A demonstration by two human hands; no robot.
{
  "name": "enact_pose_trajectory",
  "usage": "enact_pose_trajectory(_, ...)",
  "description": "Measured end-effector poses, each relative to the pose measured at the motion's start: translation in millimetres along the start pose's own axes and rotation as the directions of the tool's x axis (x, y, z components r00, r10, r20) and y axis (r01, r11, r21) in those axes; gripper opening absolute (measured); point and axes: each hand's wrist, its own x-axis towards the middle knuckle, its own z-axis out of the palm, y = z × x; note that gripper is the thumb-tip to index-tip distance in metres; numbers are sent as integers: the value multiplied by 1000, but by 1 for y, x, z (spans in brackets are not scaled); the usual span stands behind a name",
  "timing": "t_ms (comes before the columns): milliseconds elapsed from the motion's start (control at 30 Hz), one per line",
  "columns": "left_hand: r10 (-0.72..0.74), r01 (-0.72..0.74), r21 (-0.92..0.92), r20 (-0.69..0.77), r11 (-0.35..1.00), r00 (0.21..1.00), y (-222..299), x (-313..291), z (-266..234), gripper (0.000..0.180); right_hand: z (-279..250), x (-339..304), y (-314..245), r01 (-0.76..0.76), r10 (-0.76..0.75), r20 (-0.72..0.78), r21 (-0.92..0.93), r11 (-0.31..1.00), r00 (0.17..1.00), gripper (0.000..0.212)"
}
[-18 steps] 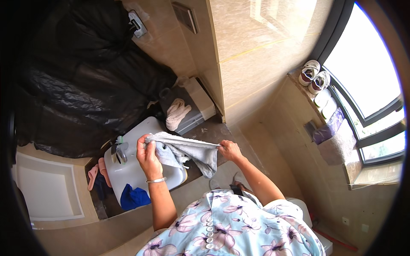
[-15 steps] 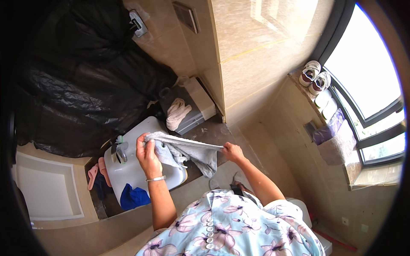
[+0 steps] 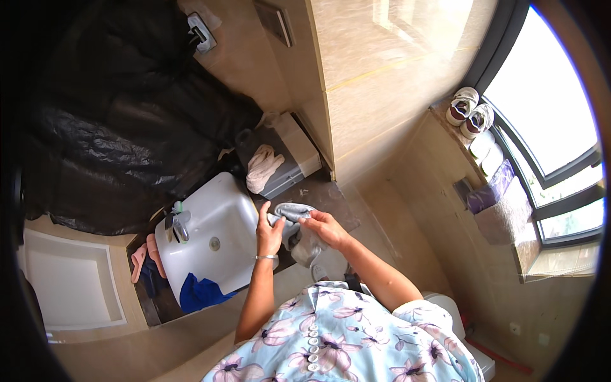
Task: The person folds several towels and places them on a windowsill. They then wash their hands at the sink, dry them with a blue cloth, and wipe the countertop. Finally, they arrange a pair of pink slippers and a pair of blue slippers on the floor.
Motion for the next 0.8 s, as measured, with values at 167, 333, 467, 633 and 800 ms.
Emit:
enact_pose_trajectory(167,112,-93,-154,118,984,987,62,-12,-18,59,3,2,0,-47,45,15,342,938,999,21)
enact_pose_trajectory(333,320,-320,-22,157,947,934,88,-26,-9,52,15,6,-1,-73,42,72,518,852,997,24)
enact_pose_trajectory(467,242,-239,-94,23,966,970,76,-33,-7,42,17,-1,10,-47,6,65,636,770,998,40)
enact_pose_trajectory(633,119,-113,-213,13,971,993,61,-38,-2,29,33,-18,-4,6,-24,30,480,877,999,68)
enact_pose_trajectory(800,58,-63,-312,-28,948,998,42,-43,10,18,39,-21,3,111,-104,-82,83,990,991,70)
